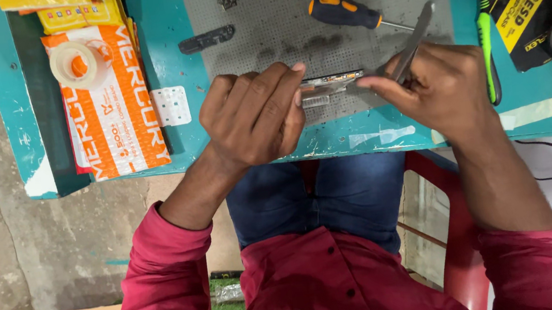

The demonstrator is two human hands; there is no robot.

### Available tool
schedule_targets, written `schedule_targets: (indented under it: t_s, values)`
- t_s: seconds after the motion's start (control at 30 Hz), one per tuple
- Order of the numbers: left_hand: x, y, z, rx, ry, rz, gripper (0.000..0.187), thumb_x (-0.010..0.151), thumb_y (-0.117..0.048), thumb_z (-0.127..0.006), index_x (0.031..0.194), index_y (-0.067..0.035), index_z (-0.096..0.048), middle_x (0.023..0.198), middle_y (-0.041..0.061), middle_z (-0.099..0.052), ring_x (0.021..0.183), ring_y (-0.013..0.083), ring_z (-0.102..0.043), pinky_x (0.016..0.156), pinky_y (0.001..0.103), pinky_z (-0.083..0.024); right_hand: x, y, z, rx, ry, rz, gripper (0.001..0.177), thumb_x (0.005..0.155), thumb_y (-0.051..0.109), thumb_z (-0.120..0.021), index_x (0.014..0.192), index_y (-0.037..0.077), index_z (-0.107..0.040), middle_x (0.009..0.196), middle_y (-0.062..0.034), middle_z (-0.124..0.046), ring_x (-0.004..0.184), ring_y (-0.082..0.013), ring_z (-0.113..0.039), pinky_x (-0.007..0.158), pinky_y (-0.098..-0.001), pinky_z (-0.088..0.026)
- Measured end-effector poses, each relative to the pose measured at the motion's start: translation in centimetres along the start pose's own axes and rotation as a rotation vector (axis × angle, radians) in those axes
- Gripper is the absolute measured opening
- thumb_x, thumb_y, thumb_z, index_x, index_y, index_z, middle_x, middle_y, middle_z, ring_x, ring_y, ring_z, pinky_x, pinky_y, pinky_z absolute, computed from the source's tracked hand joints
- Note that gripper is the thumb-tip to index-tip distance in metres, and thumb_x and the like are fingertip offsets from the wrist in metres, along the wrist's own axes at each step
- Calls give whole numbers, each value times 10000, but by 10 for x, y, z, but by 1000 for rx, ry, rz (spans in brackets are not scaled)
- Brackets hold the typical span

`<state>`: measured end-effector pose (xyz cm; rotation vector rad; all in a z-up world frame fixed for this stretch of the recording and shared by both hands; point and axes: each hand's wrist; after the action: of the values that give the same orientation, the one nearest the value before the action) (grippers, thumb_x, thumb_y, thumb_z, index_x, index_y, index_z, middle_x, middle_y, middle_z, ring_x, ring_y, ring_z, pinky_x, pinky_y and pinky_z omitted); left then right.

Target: The person applies adhesive to a small electronic component and uses tweezers to adjust and press parts into place. They repeatedly apply glue and reposition the component on a workbench with tools and packaging nearby.

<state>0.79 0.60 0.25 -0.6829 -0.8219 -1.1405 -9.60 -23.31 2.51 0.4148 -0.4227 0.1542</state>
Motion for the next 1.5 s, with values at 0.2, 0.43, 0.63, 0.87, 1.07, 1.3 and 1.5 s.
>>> schedule_targets:
  t_s: [0.2,0.43,0.63,0.87,1.07,1.3,1.5]
  values:
    - [-4,2,0,-7,26,-16,231,956,-55,-712,1171,29,-724,978,88,-726,686,160,-566,627,329,-372,17,13,9,-1,-47,54,236,931,152,-913,934,-21,-752,697,-75,-661,518,-128,-568,472,-295,-423]
    - [-6,5,-4,-19,61,-73,261,959,-78,-708,1202,17,-720,1017,82,-724,692,155,-551,620,324,-362,26,16,10,-183,-69,94,265,942,176,-881,1059,-30,-760,604,-55,-566,497,-173,-559,471,-330,-431]
    - [-10,8,-2,-27,90,-79,286,952,-55,-692,1227,20,-703,1054,81,-713,725,160,-556,634,331,-354,21,9,4,-334,-56,220,186,952,170,-883,1071,71,-781,675,2,-605,587,-135,-589,534,-294,-462]
    - [-12,8,-3,-23,103,-82,307,957,-63,-696,1253,18,-689,1073,80,-705,740,161,-555,648,333,-366,10,3,1,-356,-16,259,256,829,160,-900,1071,113,-830,768,7,-600,635,-134,-619,544,-295,-497]
    - [-12,9,-6,-6,84,-96,289,956,-61,-699,1238,1,-708,1064,64,-702,726,149,-537,639,324,-357,7,-1,0,-360,-21,272,282,831,196,-905,1090,116,-825,894,17,-664,743,-120,-640,631,-272,-522]
    - [-9,10,-1,-12,104,-104,293,938,-40,-682,1224,10,-720,1059,60,-704,722,154,-541,639,325,-359,13,3,5,-266,3,231,278,848,203,-901,1093,102,-816,890,-10,-664,763,-184,-630,669,-355,-516]
    - [-5,7,0,-37,101,-83,259,953,-36,-714,1209,5,-721,1068,63,-704,729,161,-550,644,327,-361,17,-8,20,-366,-208,16,84,1034,72,-815,1107,83,-776,902,-85,-666,772,-228,-632,663,-355,-497]
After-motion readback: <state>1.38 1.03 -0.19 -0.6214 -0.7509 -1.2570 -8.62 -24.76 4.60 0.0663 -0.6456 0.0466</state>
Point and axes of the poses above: each hand's wrist, its own x-axis towards the middle knuckle, its own z-axis out of the back of the hand, y = z × x
